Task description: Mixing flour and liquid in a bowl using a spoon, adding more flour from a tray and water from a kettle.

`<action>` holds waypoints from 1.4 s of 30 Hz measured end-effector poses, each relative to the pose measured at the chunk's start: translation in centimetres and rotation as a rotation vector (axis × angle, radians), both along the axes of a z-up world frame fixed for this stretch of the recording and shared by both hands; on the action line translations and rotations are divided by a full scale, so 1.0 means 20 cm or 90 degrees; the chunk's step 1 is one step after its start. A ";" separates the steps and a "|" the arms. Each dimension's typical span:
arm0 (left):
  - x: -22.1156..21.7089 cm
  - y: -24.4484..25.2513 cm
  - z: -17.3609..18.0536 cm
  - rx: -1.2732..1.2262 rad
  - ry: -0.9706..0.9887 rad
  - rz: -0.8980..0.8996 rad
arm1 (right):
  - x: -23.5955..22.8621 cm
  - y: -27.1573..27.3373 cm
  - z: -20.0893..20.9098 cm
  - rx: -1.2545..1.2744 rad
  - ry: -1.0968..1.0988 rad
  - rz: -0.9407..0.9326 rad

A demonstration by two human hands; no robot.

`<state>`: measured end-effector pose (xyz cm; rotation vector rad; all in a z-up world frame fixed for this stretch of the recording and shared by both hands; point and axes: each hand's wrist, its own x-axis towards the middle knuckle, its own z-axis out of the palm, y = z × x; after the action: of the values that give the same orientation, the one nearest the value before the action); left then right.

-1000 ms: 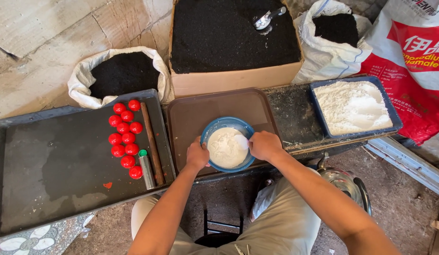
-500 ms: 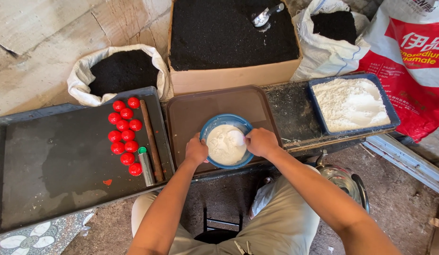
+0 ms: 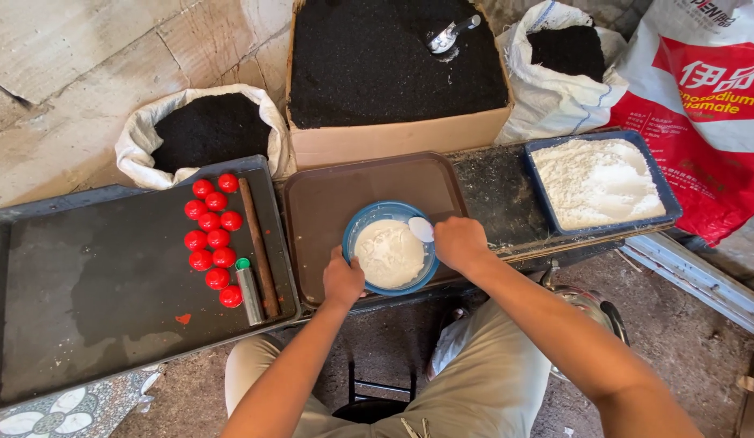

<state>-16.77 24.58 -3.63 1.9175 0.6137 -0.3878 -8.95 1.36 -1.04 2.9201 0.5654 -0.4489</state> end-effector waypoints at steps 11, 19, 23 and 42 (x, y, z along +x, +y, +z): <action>0.12 0.11 0.02 -0.052 -0.032 -0.030 | 0.12 0.11 0.00 0.130 -0.005 0.040; 0.21 0.16 0.12 0.033 -0.039 -0.147 | 0.15 0.10 0.00 0.152 0.022 0.108; 0.34 0.22 -0.10 0.145 -0.083 -0.221 | 0.14 0.08 0.04 0.111 0.012 0.103; -0.09 0.04 0.42 -0.041 -0.026 -0.048 | 0.18 0.12 -0.02 0.008 0.129 -0.031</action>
<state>-18.60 25.39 4.85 1.8869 0.4976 -0.4113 -5.33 3.86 -1.46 2.9242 0.5245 -0.7568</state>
